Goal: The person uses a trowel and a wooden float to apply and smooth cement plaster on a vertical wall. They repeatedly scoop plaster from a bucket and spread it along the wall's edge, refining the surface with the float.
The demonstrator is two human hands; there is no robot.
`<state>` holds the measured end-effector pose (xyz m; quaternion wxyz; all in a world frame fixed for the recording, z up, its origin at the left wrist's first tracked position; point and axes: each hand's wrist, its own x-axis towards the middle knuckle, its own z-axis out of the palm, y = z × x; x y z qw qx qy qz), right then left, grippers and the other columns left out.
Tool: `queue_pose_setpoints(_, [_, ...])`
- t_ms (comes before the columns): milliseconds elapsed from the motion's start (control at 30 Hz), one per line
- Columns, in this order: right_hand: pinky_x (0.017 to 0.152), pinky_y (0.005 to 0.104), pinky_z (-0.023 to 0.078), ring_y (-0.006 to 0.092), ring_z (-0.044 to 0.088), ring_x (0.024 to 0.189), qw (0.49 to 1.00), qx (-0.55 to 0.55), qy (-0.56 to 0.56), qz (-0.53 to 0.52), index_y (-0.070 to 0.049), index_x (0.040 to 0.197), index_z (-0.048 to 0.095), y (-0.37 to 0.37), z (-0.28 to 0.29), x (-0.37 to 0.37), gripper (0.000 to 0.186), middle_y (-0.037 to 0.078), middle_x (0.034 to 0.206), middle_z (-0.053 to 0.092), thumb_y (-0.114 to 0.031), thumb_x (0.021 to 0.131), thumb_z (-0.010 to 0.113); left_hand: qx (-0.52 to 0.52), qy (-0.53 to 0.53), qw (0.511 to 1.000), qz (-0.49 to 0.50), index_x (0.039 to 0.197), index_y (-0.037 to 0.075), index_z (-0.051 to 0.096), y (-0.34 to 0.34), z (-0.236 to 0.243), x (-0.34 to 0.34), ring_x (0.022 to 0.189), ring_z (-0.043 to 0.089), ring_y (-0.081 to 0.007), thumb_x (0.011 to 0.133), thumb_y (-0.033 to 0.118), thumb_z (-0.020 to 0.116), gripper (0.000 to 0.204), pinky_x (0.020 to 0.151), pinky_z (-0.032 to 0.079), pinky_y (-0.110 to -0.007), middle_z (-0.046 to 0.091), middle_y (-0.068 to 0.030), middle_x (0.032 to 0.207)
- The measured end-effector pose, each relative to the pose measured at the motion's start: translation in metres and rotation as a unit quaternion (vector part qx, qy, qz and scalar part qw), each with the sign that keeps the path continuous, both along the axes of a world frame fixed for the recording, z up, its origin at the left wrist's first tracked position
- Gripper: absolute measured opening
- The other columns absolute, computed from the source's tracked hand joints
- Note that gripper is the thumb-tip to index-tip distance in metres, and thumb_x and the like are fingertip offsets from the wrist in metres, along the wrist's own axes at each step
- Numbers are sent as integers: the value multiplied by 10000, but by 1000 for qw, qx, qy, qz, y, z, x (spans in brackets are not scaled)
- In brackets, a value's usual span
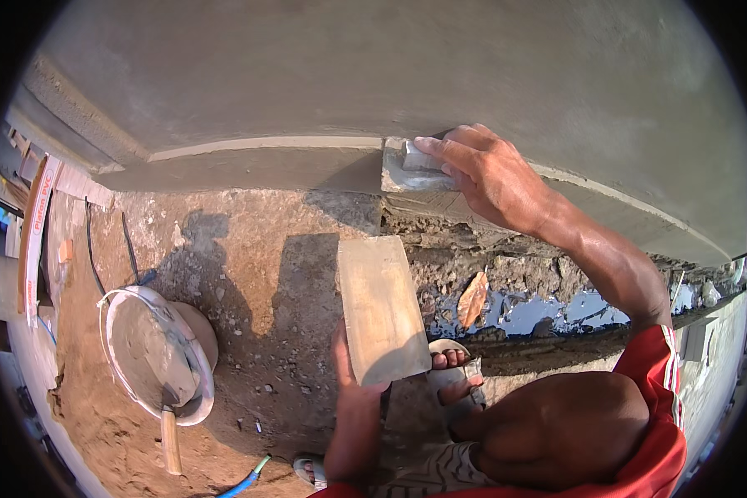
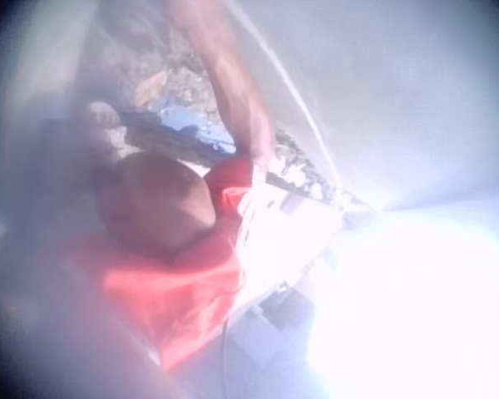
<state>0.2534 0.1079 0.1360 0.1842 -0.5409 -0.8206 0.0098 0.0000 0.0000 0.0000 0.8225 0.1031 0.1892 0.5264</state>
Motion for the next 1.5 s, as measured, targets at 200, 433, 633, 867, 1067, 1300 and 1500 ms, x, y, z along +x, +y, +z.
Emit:
queue_pose_setpoints(200, [728, 394, 511, 273, 601, 855, 992, -48, 30, -112, -67, 1186, 591, -60, 17, 60, 367, 133, 951, 618, 22, 834, 539, 12, -38, 999, 4, 1262, 29, 486, 3, 3, 3, 1048, 593, -258, 943, 342, 412, 453, 878, 490, -415, 580, -124, 1194])
queue_pose_setpoints(433, [815, 323, 480, 237, 609, 904, 938, -42, 154, -308, -54, 1243, 558, -169, 31, 150, 485, 120, 1005, 610, 66, 773, 544, 82, 0, 997, 3, 1267, 17, 476, 10, -10, 1, 1040, 598, -259, 950, 325, 381, 452, 853, 509, -403, 580, -130, 1185])
queue_pose_setpoints(633, [794, 391, 473, 316, 551, 933, 977, 0, -18, -211, -21, 1070, 571, -184, -21, 120, 389, 155, 993, 551, 90, 698, 587, 116, -16, 993, 10, 1294, 18, 444, 7, -16, 11, 1066, 584, -272, 953, 327, 365, 467, 888, 492, -407, 561, -144, 1209])
queue_pose_setpoints(867, [763, 398, 467, 305, 524, 906, 972, 173, -72, -141, -54, 1092, 554, -134, -45, 118, 406, 119, 993, 532, 97, 718, 597, 56, -20, 998, -21, 1305, 21, 432, 9, -11, 16, 1089, 564, -283, 950, 345, 368, 485, 894, 483, -420, 534, -150, 1243])
queue_pose_setpoints(1067, [756, 392, 469, 322, 497, 916, 975, 108, -132, -140, -62, 1155, 507, -131, -87, 130, 449, 136, 1028, 488, 64, 729, 572, 174, -10, 984, -28, 1355, 33, 368, 11, -15, 14, 1174, 494, -325, 955, 324, 375, 495, 965, 433, -475, 442, -170, 1341])
queue_pose_setpoints(1300, [779, 376, 485, 265, 559, 911, 959, -111, 181, -185, 0, 1212, 489, -167, -95, 99, 399, 147, 1025, 559, -14, 820, 565, 169, -70, 983, -31, 1382, 36, 320, 7, -18, 3, 1229, 447, -342, 960, 311, 380, 507, 998, 409, -496, 393, -183, 1387])
queue_pose_setpoints(1500, [821, 329, 503, 183, 594, 989, 579, -336, 723, -168, -15, 1287, 460, -147, -93, 77, 461, 100, 1135, 596, -183, 882, 602, 149, 145, 978, 26, 1358, 14, 348, 4, 5, -5, 1132, 541, -314, 956, 335, 379, 516, 938, 464, -465, 477, -168, 1313])
